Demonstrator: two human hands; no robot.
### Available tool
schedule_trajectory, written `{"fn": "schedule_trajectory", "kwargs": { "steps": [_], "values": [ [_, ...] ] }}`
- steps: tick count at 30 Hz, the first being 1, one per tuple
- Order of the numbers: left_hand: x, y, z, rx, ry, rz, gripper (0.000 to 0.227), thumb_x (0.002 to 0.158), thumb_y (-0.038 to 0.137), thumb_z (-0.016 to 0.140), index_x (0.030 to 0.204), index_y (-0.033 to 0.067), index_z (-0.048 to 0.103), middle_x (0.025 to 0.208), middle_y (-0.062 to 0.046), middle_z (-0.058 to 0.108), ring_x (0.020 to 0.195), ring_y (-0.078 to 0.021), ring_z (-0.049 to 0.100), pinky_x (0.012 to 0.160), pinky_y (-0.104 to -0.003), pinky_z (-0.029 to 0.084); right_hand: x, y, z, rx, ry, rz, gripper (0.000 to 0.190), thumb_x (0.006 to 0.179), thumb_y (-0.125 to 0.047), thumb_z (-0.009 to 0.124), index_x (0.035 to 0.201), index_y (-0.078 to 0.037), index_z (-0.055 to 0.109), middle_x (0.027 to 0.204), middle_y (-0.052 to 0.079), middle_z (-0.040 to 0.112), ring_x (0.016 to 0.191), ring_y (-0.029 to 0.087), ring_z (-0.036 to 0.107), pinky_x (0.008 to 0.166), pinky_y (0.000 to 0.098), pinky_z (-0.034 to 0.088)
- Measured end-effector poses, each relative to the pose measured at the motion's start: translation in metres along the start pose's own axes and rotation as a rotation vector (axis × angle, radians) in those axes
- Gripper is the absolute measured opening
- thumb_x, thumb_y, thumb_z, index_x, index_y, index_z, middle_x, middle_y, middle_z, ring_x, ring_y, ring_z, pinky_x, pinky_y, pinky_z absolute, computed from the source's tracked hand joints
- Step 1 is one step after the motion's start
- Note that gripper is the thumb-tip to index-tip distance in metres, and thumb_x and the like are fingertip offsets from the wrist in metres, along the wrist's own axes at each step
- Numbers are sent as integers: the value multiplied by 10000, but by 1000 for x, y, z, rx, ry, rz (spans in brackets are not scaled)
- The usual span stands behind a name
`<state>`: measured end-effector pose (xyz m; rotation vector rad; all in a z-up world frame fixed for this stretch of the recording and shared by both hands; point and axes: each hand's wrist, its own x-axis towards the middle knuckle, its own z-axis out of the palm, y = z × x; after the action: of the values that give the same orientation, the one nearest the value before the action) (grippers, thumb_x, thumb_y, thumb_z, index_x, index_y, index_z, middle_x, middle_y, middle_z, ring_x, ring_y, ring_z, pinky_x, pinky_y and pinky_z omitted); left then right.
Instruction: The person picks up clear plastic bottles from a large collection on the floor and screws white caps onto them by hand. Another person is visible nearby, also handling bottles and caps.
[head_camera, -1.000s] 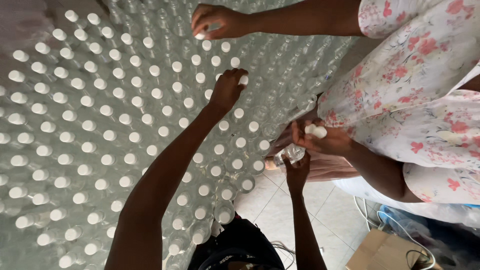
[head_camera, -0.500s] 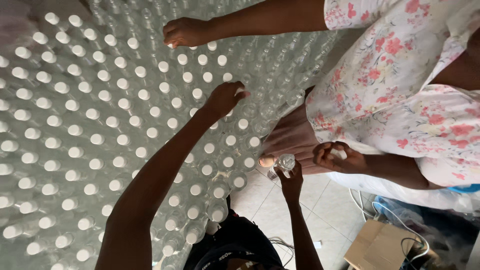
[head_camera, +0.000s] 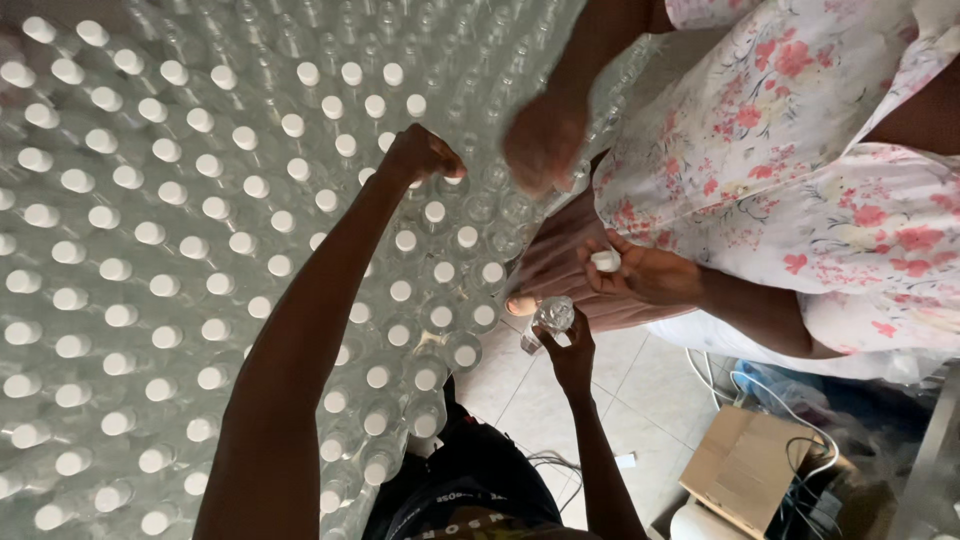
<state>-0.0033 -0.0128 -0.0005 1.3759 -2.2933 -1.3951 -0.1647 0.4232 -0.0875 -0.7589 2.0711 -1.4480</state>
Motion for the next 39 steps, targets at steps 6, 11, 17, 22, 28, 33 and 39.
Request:
{"fn": "schedule_trajectory", "kwargs": {
  "steps": [6, 11, 17, 22, 28, 33, 39],
  "values": [
    [18, -10, 10, -55, 10, -61, 197, 771, 304, 993, 937, 325, 889, 777, -41, 808, 793, -220, 817, 877, -323, 638, 21, -11, -6, -2, -20, -19, 786, 879, -113, 914, 1573, -107, 546, 1454, 108, 659, 1352, 240, 615, 1108, 511, 501],
    [20, -13, 24, 60, 109, 104, 195, 785, 221, 973, 946, 271, 874, 873, -66, 822, 875, -325, 802, 814, -463, 633, 45, 6, -2, 52, -49, -114, 792, 830, -142, 977, 1520, -111, 590, 1403, 84, 668, 1334, 197, 613, 1124, 428, 503],
    [-87, 87, 85, 431, 314, 426, 319, 929, 52, 797, 1244, 80, 755, 1110, -167, 704, 1075, -400, 688, 896, -539, 549, 19, 4, -16, 120, -79, -118, 796, 796, -87, 995, 1476, -78, 580, 1360, 103, 667, 1311, 214, 634, 1204, 454, 492],
    [-99, 116, 169, 238, 48, 418, 646, 965, 98, 739, 1536, -76, 494, 1343, -302, 584, 1247, -514, 638, 978, -590, 608, -7, 152, -64, 161, -187, -129, 819, 817, -59, 953, 1530, -65, 550, 1424, 111, 651, 1336, 249, 628, 1212, 479, 475],
    [-116, 145, 151, -32, 166, 384, 565, 1033, 111, 565, 1569, -20, 443, 1282, -329, 652, 1137, -568, 712, 960, -665, 605, -20, 135, -80, 216, -287, -18, 581, 971, -24, 785, 1514, -67, 582, 1210, 80, 711, 1115, 211, 697, 1060, 362, 504],
    [-186, 101, 121, -8, 166, 454, 540, 1039, 261, 615, 1561, 162, 518, 1179, -133, 659, 1046, -392, 773, 807, -548, 656, -44, 153, -87, 250, -248, -67, 538, 908, -39, 847, 1390, -95, 614, 1226, 5, 690, 1140, 178, 685, 1077, 353, 517],
    [-388, 71, 28, -80, 102, 102, 511, 1048, 297, 672, 1537, 198, 564, 1213, -115, 685, 815, -309, 747, 741, -498, 604, 8, 81, -67, 426, -6, -123, 221, 1009, 14, 770, 1109, -130, 635, 1193, -22, 650, 1147, 95, 622, 1145, 275, 512]
  ]
}}
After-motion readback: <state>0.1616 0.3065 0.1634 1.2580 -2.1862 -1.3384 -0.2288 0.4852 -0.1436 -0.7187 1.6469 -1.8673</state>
